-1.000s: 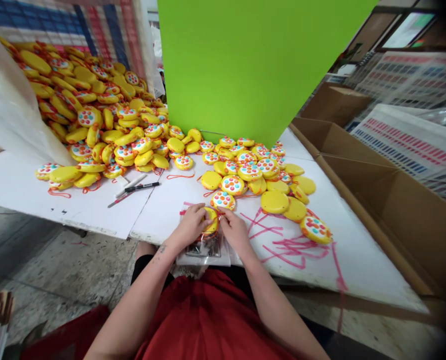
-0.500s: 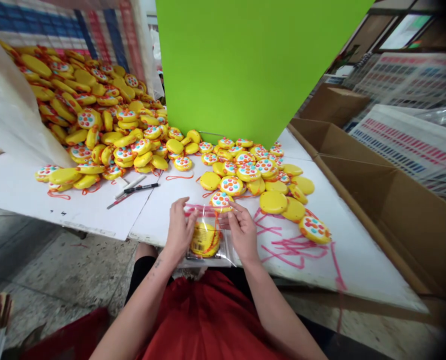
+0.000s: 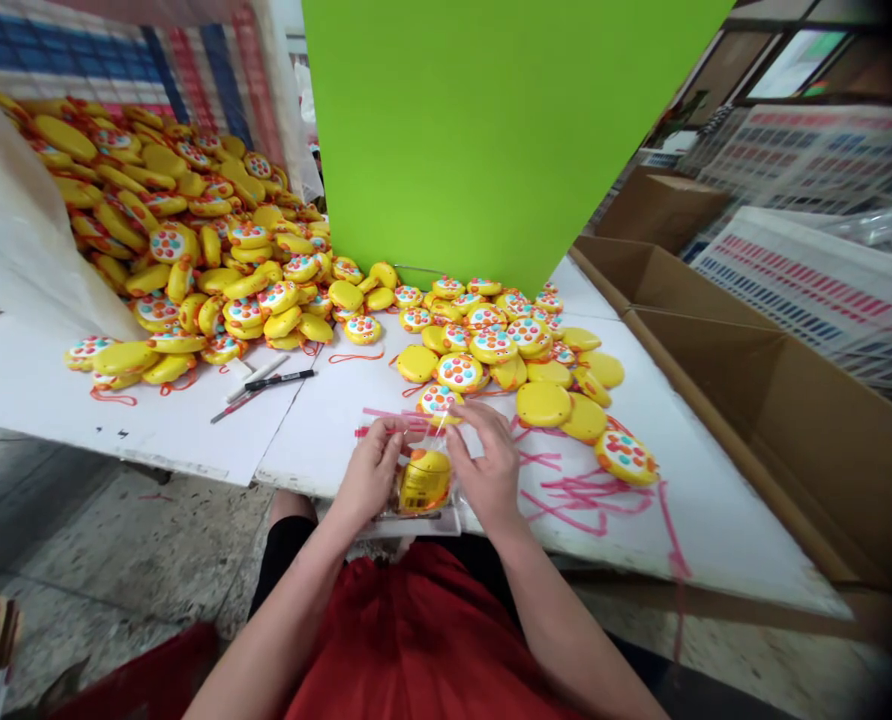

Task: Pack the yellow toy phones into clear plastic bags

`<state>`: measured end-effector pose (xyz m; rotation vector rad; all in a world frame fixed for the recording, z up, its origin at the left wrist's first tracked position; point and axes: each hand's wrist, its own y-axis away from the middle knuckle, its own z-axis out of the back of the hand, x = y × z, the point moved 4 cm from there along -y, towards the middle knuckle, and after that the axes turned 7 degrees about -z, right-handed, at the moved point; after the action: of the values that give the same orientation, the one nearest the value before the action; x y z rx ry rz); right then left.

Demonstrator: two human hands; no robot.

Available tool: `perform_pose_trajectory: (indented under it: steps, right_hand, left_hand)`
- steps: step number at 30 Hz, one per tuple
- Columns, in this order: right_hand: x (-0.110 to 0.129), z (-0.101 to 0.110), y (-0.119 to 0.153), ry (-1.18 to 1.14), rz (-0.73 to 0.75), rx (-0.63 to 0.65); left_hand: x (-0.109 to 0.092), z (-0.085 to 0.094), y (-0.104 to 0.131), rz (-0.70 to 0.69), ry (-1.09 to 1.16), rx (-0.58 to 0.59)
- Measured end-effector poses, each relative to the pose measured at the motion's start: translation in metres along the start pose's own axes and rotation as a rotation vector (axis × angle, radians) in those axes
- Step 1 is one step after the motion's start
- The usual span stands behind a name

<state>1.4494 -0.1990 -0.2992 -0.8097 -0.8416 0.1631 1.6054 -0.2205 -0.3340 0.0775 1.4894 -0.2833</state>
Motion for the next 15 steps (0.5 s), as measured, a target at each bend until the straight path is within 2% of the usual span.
perform_pose_trajectory:
  steps: [3, 6, 9, 12, 15]
  right_hand:
    - [0.02, -0.005, -0.007, 0.125, 0.192, 0.075]
    - [0.032, -0.008, -0.011, 0.211, 0.277, 0.095]
    - [0.039, -0.01, -0.013, 0.27, 0.341, 0.093]
    - [0.044, -0.011, -0.015, 0.303, 0.37, 0.084]
    - [0.038, -0.012, -0.018, 0.275, 0.292, 0.057]
  left_hand:
    - [-0.017, -0.005, 0.004, -0.098, -0.106, 0.02]
    - [-0.026, -0.005, 0.007, -0.181, -0.258, 0.01]
    - [-0.027, -0.006, 0.009, -0.223, -0.376, 0.022]
    - [-0.027, -0.007, 0.01, -0.26, -0.446, 0.036]
    - [-0.027, -0.01, 0.01, -0.269, -0.475, 0.067]
